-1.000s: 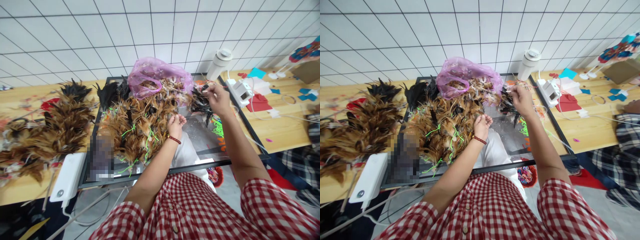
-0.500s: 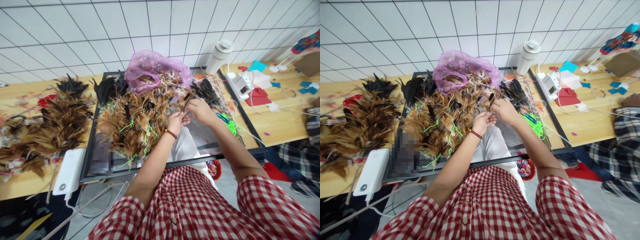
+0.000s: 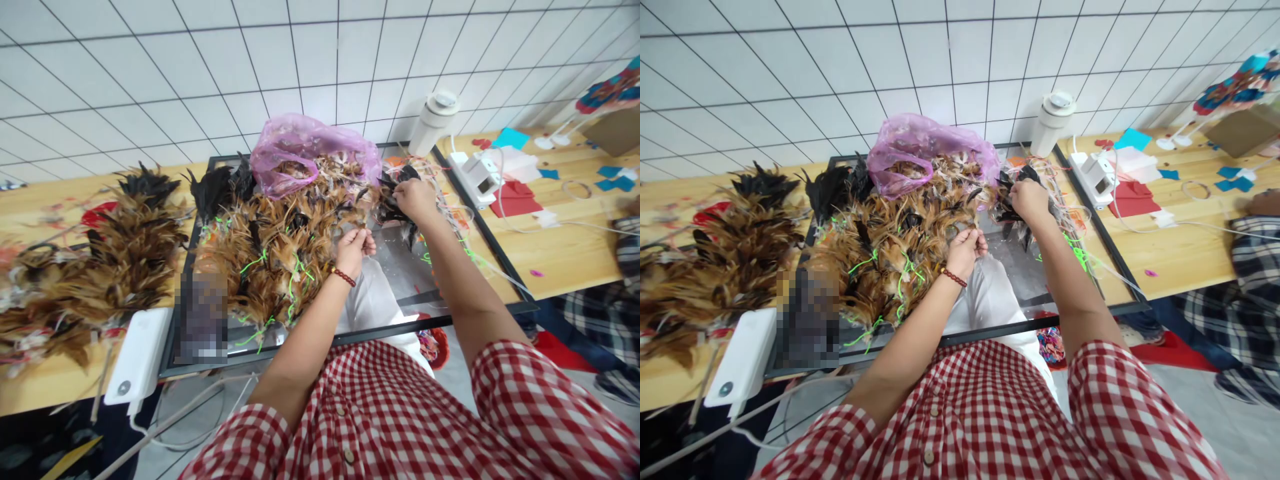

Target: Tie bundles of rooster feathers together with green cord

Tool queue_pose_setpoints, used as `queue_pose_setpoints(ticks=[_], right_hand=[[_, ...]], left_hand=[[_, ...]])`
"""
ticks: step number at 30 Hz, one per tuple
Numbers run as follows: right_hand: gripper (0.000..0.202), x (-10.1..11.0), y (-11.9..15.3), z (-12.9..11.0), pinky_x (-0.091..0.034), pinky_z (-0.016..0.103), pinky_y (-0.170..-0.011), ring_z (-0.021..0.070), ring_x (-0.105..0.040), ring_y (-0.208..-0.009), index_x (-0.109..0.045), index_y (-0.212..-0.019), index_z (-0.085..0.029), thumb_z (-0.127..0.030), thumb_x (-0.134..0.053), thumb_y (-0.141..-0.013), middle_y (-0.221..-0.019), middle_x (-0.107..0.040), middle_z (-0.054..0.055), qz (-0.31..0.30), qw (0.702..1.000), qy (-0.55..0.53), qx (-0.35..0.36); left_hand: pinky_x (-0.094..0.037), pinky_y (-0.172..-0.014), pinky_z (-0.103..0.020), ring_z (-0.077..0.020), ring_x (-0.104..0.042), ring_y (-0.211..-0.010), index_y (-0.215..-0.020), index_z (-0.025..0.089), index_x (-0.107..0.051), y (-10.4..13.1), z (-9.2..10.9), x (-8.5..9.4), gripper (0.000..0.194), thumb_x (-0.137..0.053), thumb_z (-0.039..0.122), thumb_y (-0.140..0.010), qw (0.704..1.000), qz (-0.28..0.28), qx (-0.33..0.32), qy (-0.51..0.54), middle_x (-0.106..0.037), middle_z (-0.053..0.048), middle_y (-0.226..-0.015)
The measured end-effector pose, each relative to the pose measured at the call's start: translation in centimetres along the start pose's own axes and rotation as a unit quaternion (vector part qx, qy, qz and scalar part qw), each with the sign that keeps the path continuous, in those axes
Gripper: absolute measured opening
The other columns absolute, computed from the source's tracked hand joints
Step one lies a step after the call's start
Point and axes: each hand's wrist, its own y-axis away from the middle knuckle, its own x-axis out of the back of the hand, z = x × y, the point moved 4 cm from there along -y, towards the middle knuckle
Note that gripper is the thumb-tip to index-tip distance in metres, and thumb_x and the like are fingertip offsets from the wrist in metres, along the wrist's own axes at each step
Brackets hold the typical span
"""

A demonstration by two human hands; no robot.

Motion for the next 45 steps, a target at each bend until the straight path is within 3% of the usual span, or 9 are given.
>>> queue_pose_setpoints(ticks=[4,8,11,14,17,28,32,36,45], right_hand=[[0.029,-1.1,-0.6,-0.3,-0.051,0.056,-0.086,0.0472,-0.069,-0.105,-0.080,-0.098,-0.008,-0.026,-0.062,-0.084,-0.112,-0.071,0.031,-0.043,0.999,0.023,-0.003],[0.018,-0.3,-0.3,0.7,-0.053,0.056,-0.089,0.0391,-0.071,-0.099,-0.074,-0.086,-0.016,-0.025,-0.059,-0.082,-0.095,-0.075,0.020,0.056,0.991,-0.115,-0.041],[0.012,0.4,1.0,1.4,-0.058,0.046,-0.076,0.0283,-0.071,-0.079,-0.065,-0.079,-0.022,-0.034,-0.068,-0.077,-0.075,-0.071,0.008,0.097,0.920,-0.364,-0.105],[0.035,0.2,3.3,-0.5,-0.058,0.036,-0.062,0.0213,-0.068,-0.066,-0.060,-0.074,-0.023,-0.044,-0.085,-0.063,-0.066,-0.066,0.002,-0.003,0.805,-0.582,-0.116],[0.048,0.3,5.7,-3.4,-0.054,0.031,-0.056,0.0169,-0.064,-0.059,-0.064,-0.072,-0.022,-0.048,-0.096,-0.048,-0.064,-0.066,0.001,-0.085,0.764,-0.633,-0.089],[0.016,-1.6,7.6,-5.4,-0.050,0.030,-0.068,0.0156,-0.061,-0.068,-0.073,-0.078,-0.021,-0.034,-0.070,-0.070,-0.074,-0.071,0.000,-0.036,0.852,-0.521,0.024],[0.024,-1.8,4.0,-3.3,-0.056,0.034,-0.075,0.0196,-0.067,-0.075,-0.075,-0.093,-0.018,-0.030,-0.063,-0.075,-0.087,-0.077,0.005,-0.056,0.889,-0.452,0.036],[0.036,-1.9,-1.6,1.3,-0.055,0.047,-0.098,0.0302,-0.073,-0.096,-0.079,-0.100,-0.014,-0.013,-0.052,-0.076,-0.100,-0.079,0.014,0.013,0.977,-0.212,-0.035],[0.032,-3.2,-3.4,1.0,-0.052,0.054,-0.092,0.0383,-0.065,-0.108,-0.080,-0.103,-0.017,-0.019,-0.058,-0.080,-0.123,-0.071,0.020,0.039,0.998,-0.034,0.020]], left_hand=[[-0.032,-0.045,-0.018,-0.0056,-0.049,-0.044,-0.076,0.015,-0.062,0.2,0.3,-0.1,0.020,-0.071,0.024,-0.092,1.000,-0.006,-0.004,0.011,-0.053,0.006,-0.052],[-0.030,-0.045,-0.018,-0.0052,-0.046,-0.043,-0.073,0.014,-0.061,0.2,0.3,-0.2,0.022,-0.063,0.015,-0.096,0.999,0.006,-0.009,0.030,-0.051,0.006,-0.052],[-0.035,-0.048,-0.019,-0.0056,-0.049,-0.045,-0.074,0.014,-0.061,0.0,0.1,-0.1,0.022,-0.061,0.015,-0.096,0.999,0.021,-0.016,0.036,-0.053,0.005,-0.053],[-0.047,-0.058,-0.021,-0.0081,-0.061,-0.053,-0.077,0.014,-0.061,-0.1,-0.2,-0.1,0.020,-0.066,0.020,-0.095,0.998,0.035,-0.014,0.040,-0.063,0.002,-0.061],[-0.054,-0.068,-0.024,-0.0102,-0.068,-0.061,-0.080,0.014,-0.061,-0.2,-0.3,-0.2,0.018,-0.063,0.020,-0.097,0.998,0.040,-0.007,0.045,-0.071,-0.002,-0.070],[-0.042,-0.049,-0.018,-0.0049,-0.051,-0.043,-0.067,0.014,-0.059,-0.2,-0.6,-0.2,0.027,-0.068,0.014,-0.092,0.999,0.045,-0.023,-0.017,-0.059,0.004,-0.054],[-0.037,-0.046,-0.018,-0.0038,-0.047,-0.042,-0.070,0.014,-0.063,-0.2,-0.6,-0.1,0.025,-0.062,0.012,-0.095,0.998,0.051,-0.046,-0.011,-0.056,0.006,-0.053],[-0.040,-0.050,-0.019,-0.0047,-0.051,-0.047,-0.073,0.015,-0.065,-0.2,-0.4,0.1,0.020,-0.069,0.018,-0.092,0.997,0.048,-0.047,0.024,-0.058,0.005,-0.057],[-0.038,-0.054,-0.020,-0.0051,-0.051,-0.049,-0.075,0.014,-0.064,-0.4,-0.2,0.2,0.020,-0.063,0.015,-0.095,0.995,0.069,-0.012,0.076,-0.058,0.004,-0.057]])
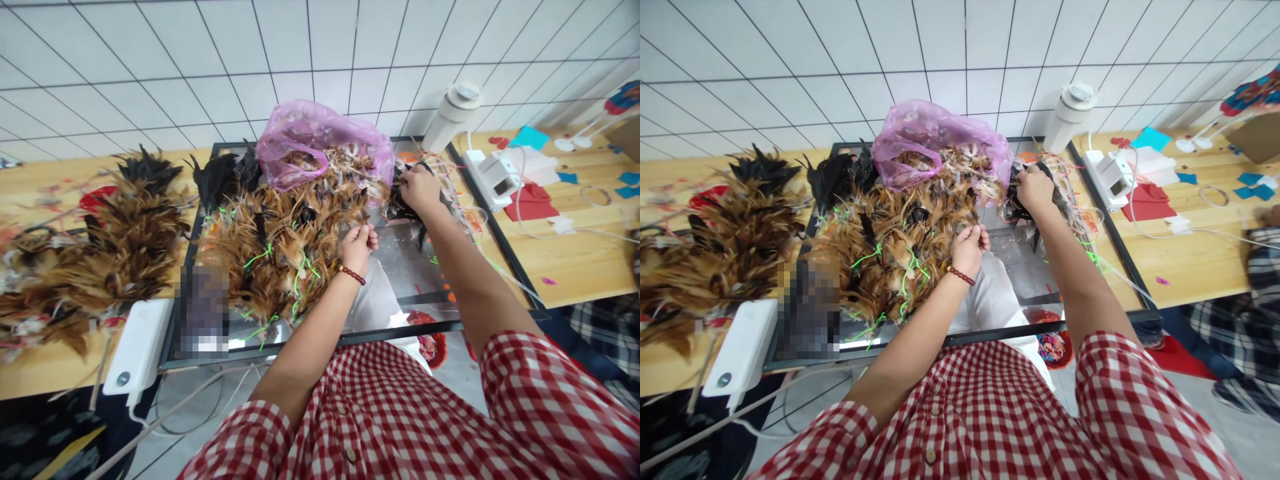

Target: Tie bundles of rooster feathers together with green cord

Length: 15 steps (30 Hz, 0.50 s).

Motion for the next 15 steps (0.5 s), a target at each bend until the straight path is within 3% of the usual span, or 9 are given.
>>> queue_pose_setpoints(ticks=[4,7,9,11,15], right_hand=[[0.019,0.0,-1.1,0.5,-0.052,0.056,-0.093,0.0390,-0.065,-0.107,-0.077,-0.090,-0.015,-0.023,-0.061,-0.081,-0.113,-0.071,0.022,0.007,0.999,-0.027,-0.030],[0.011,1.5,-2.3,2.2,-0.054,0.051,-0.094,0.0318,-0.066,-0.099,-0.070,-0.079,-0.019,-0.030,-0.069,-0.080,-0.089,-0.070,0.012,0.067,0.981,-0.172,-0.062],[0.015,2.6,-2.3,3.2,-0.057,0.046,-0.084,0.0251,-0.066,-0.085,-0.065,-0.076,-0.021,-0.034,-0.070,-0.080,-0.076,-0.065,0.005,0.079,0.942,-0.312,-0.099],[0.022,3.5,-1.3,3.1,-0.058,0.040,-0.073,0.0195,-0.065,-0.074,-0.062,-0.075,-0.022,-0.040,-0.070,-0.083,-0.071,-0.059,0.002,0.050,0.893,-0.433,-0.112],[0.038,4.2,3.0,-0.3,-0.054,0.030,-0.058,0.0141,-0.061,-0.062,-0.060,-0.072,-0.023,-0.054,-0.080,-0.078,-0.066,-0.060,0.000,-0.054,0.830,-0.546,-0.106]], left_hand=[[-0.038,-0.054,-0.020,-0.0047,-0.051,-0.049,-0.075,0.014,-0.063,0.1,0.2,0.0,0.022,-0.060,0.014,-0.097,1.000,0.000,0.005,0.009,-0.057,0.005,-0.057],[-0.039,-0.055,-0.020,-0.0051,-0.051,-0.050,-0.076,0.015,-0.063,0.2,0.3,0.0,0.020,-0.065,0.017,-0.095,1.000,-0.007,0.009,0.015,-0.057,0.005,-0.058],[-0.039,-0.055,-0.021,-0.0060,-0.051,-0.050,-0.076,0.015,-0.063,0.2,0.3,0.0,0.021,-0.061,0.015,-0.096,1.000,-0.008,0.012,0.020,-0.057,0.004,-0.058],[-0.039,-0.056,-0.022,-0.0066,-0.051,-0.051,-0.076,0.015,-0.063,0.2,0.4,-0.1,0.023,-0.056,0.012,-0.098,1.000,-0.006,0.016,0.024,-0.057,0.003,-0.058],[-0.043,-0.059,-0.022,-0.0066,-0.053,-0.051,-0.077,0.014,-0.063,0.3,0.4,-0.3,0.025,-0.053,0.012,-0.100,0.999,0.006,0.025,0.019,-0.060,0.002,-0.060]])
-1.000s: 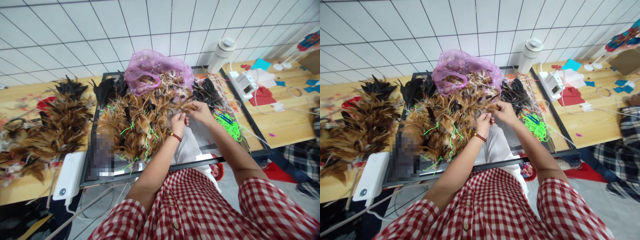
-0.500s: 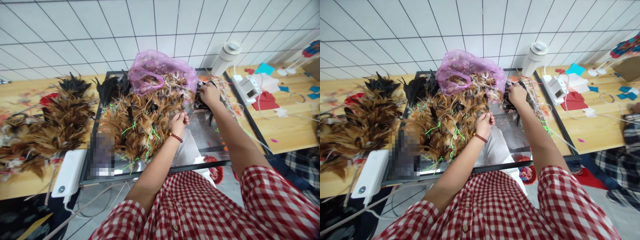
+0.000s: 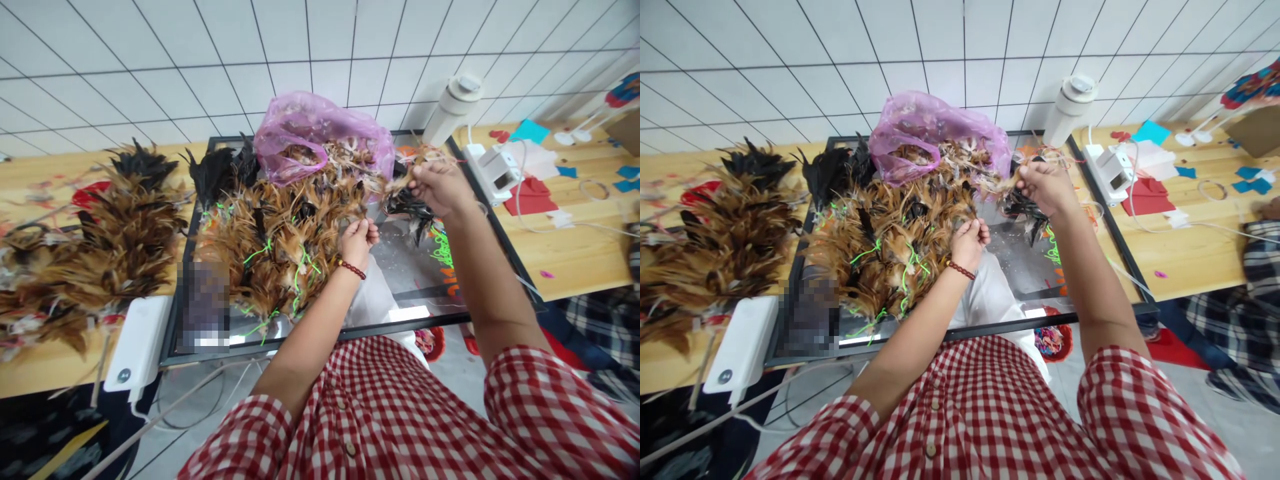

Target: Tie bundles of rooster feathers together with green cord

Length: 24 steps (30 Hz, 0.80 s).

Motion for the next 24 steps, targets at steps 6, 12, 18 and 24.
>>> queue_pose_setpoints(ticks=[6,12,18,24], right_hand=[[0.051,-4.2,5.7,-0.2,-0.052,0.023,-0.051,0.0121,-0.063,-0.053,-0.064,-0.071,-0.020,-0.058,-0.095,-0.057,-0.061,-0.068,0.002,-0.056,0.997,-0.033,-0.050],[0.034,-4.3,6.7,-0.7,-0.051,0.024,-0.050,0.0129,-0.061,-0.048,-0.067,-0.069,-0.019,-0.043,-0.091,-0.067,-0.055,-0.067,0.002,-0.078,0.993,0.068,-0.056],[0.030,-4.8,6.3,0.6,-0.052,0.027,-0.051,0.0148,-0.062,-0.049,-0.065,-0.068,-0.018,-0.038,-0.088,-0.071,-0.054,-0.066,0.002,-0.037,0.995,0.053,-0.077],[0.050,-5.7,6.7,2.4,-0.046,0.020,-0.052,0.0104,-0.062,-0.060,-0.072,-0.078,-0.017,-0.051,-0.098,-0.053,-0.069,-0.070,0.001,-0.075,0.983,-0.115,-0.119]], left_hand=[[-0.056,-0.085,-0.028,-0.0082,-0.068,-0.069,-0.078,0.012,-0.060,0.1,-0.2,-0.1,0.023,-0.052,0.009,-0.099,0.999,0.000,-0.026,0.025,-0.069,-0.001,-0.075],[-0.054,-0.099,-0.031,-0.0087,-0.070,-0.083,-0.076,0.014,-0.062,-0.4,-0.1,0.3,0.023,-0.056,0.011,-0.098,0.997,0.007,-0.071,0.002,-0.076,-0.004,-0.090],[-0.057,-0.080,-0.027,-0.0095,-0.069,-0.064,-0.073,0.013,-0.063,-0.1,-0.6,-0.2,0.020,-0.064,0.013,-0.094,0.986,-0.085,-0.012,-0.140,-0.070,-0.001,-0.069],[-0.052,-0.064,-0.020,-0.0070,-0.063,-0.053,-0.074,0.013,-0.059,-0.2,0.0,0.0,0.027,-0.050,0.010,-0.100,0.994,-0.055,-0.031,-0.090,-0.064,0.002,-0.059]])
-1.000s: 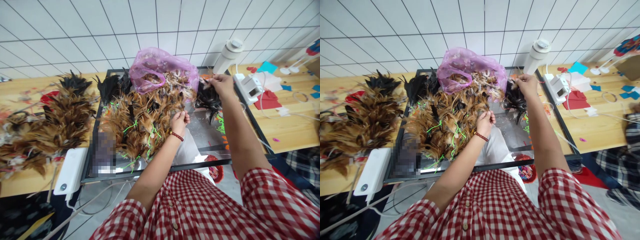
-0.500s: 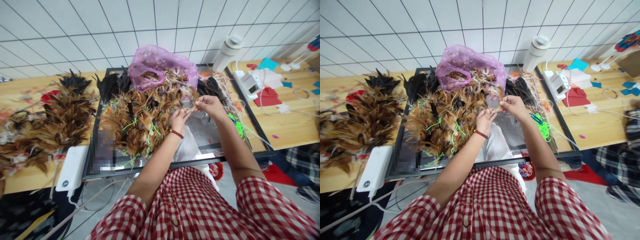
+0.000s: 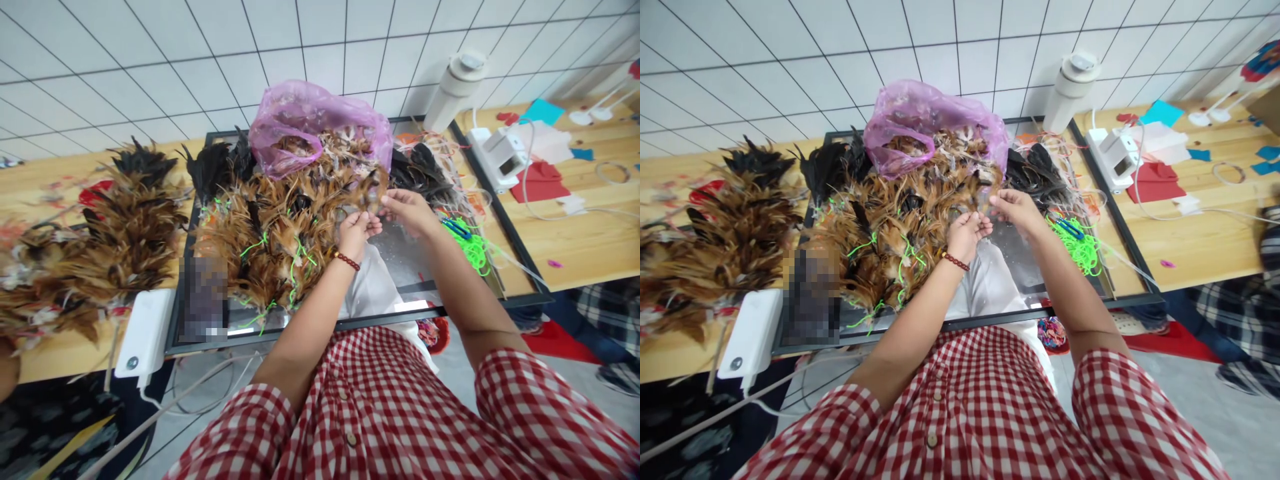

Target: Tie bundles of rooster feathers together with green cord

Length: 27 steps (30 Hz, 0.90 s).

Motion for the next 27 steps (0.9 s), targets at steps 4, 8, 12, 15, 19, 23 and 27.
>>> queue_pose_setpoints(ticks=[4,8,12,15,19,23,27], right_hand=[[0.059,-1.0,0.5,1.2,-0.045,0.020,-0.053,0.0087,-0.059,-0.059,-0.072,-0.073,-0.016,-0.058,-0.100,-0.042,-0.065,-0.069,0.001,-0.075,0.994,-0.048,-0.069],[0.057,-0.8,0.3,0.9,-0.042,0.020,-0.051,0.0067,-0.054,-0.051,-0.066,-0.061,-0.017,-0.057,-0.100,-0.039,-0.056,-0.064,-0.001,-0.019,0.998,-0.056,-0.019],[0.059,-0.1,0.2,0.5,-0.036,0.020,-0.045,0.0058,-0.048,-0.044,-0.065,-0.057,-0.017,-0.059,-0.100,-0.036,-0.049,-0.058,-0.003,0.028,0.998,-0.052,-0.005],[0.056,-0.1,0.3,0.5,-0.034,0.020,-0.044,0.0061,-0.047,-0.044,-0.066,-0.057,-0.017,-0.057,-0.099,-0.038,-0.049,-0.058,-0.002,0.028,0.999,-0.034,-0.010],[0.048,-0.6,0.5,0.4,-0.028,0.021,-0.045,0.0055,-0.042,-0.046,-0.065,-0.057,-0.017,-0.052,-0.096,-0.048,-0.050,-0.057,-0.002,0.032,0.999,-0.002,0.034],[0.045,-0.9,0.5,0.3,-0.026,0.023,-0.047,0.0056,-0.038,-0.047,-0.062,-0.058,-0.018,-0.051,-0.093,-0.054,-0.050,-0.052,-0.004,0.043,0.995,0.015,0.087],[0.048,-1.0,0.4,0.3,-0.028,0.024,-0.051,0.0066,-0.036,-0.050,-0.056,-0.055,-0.019,-0.052,-0.092,-0.057,-0.051,-0.049,-0.004,0.045,0.993,0.036,0.101]], left_hand=[[-0.053,-0.068,-0.020,-0.0065,-0.062,-0.053,-0.076,0.014,-0.059,0.1,0.2,0.0,0.024,-0.054,0.013,-0.099,1.000,-0.012,0.005,0.006,-0.065,0.002,-0.060],[-0.058,-0.083,-0.028,-0.0094,-0.070,-0.064,-0.079,0.014,-0.059,0.4,0.3,0.0,0.019,-0.058,0.016,-0.098,1.000,0.004,0.018,0.016,-0.071,-0.002,-0.072],[-0.058,-0.092,-0.033,-0.0102,-0.073,-0.071,-0.081,0.014,-0.057,0.5,0.5,0.1,0.020,-0.052,0.013,-0.100,0.998,0.039,0.009,0.047,-0.073,-0.003,-0.082],[-0.059,-0.091,-0.035,-0.0113,-0.073,-0.068,-0.081,0.014,-0.058,0.5,0.3,0.0,0.020,-0.052,0.014,-0.100,0.999,0.041,0.012,0.021,-0.073,-0.003,-0.081],[-0.060,-0.083,-0.030,-0.0093,-0.069,-0.061,-0.081,0.015,-0.057,0.7,0.0,-0.3,0.021,-0.053,0.017,-0.101,0.998,0.034,0.036,-0.046,-0.071,-0.001,-0.071],[-0.055,-0.066,-0.019,-0.0058,-0.061,-0.050,-0.078,0.015,-0.058,1.0,0.1,-0.6,0.023,-0.054,0.014,-0.100,0.995,0.033,0.045,-0.087,-0.063,0.004,-0.059],[-0.046,-0.053,-0.016,-0.0051,-0.055,-0.045,-0.076,0.014,-0.061,1.1,0.2,-0.8,0.024,-0.055,0.011,-0.098,0.993,0.011,0.041,-0.107,-0.058,0.005,-0.056]])
